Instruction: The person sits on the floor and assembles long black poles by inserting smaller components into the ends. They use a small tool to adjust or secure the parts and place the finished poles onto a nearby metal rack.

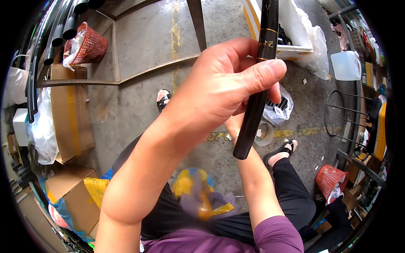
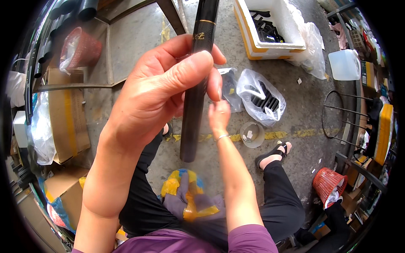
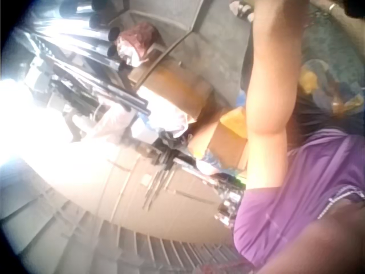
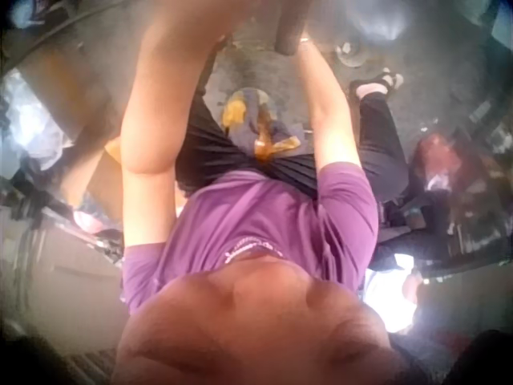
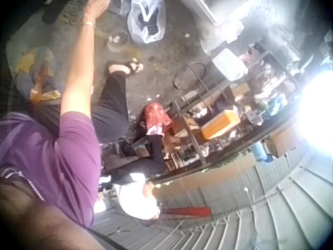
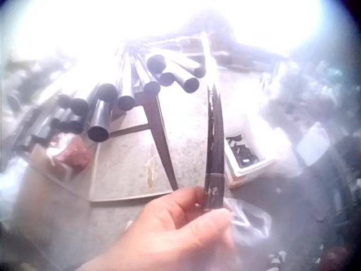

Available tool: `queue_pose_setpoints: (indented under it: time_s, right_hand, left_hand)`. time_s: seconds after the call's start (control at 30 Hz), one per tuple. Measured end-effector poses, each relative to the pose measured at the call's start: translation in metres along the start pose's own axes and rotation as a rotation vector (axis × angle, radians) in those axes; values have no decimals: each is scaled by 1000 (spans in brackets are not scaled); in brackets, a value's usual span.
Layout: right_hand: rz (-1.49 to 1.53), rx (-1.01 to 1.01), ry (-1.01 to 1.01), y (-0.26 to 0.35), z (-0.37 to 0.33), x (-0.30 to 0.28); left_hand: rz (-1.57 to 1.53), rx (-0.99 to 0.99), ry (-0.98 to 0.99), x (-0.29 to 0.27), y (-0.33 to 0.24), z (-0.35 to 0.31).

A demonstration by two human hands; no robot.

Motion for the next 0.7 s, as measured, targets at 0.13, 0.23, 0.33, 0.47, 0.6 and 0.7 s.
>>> queue_pose_setpoints:
  time_s: [0.13,0.23,0.33,0.47,0.6,0.7]
  right_hand:
    - [314,470,409,14,-15,71]
    - [453,755,434,4,-22,96]
    - [486,667,354,5,-19,91]
    - [495,492,274,14,-18,71]
    - [487,383,221,22,-16,48]
    - [481,330,198,26,-13,35]
  left_hand:
    - [-15,10,-3,-3,6,3]
    - [2,18,3,-5,4,2]
    - [-14,27,9,-7,3,2]
    - [-36,32,-11,-5,1,0]
    - [-31,41,12,-5,1,1]
    - [-15,37,17,-4,-1,0]
Point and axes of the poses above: each hand's wrist, its own z-axis towards the middle knuckle, its own x-axis out of the palm, y = z × x, the point moved 7 cm from there along z, towards the middle knuckle, and after that the axes turned 6 degrees about -x, right-handed, at the moved point
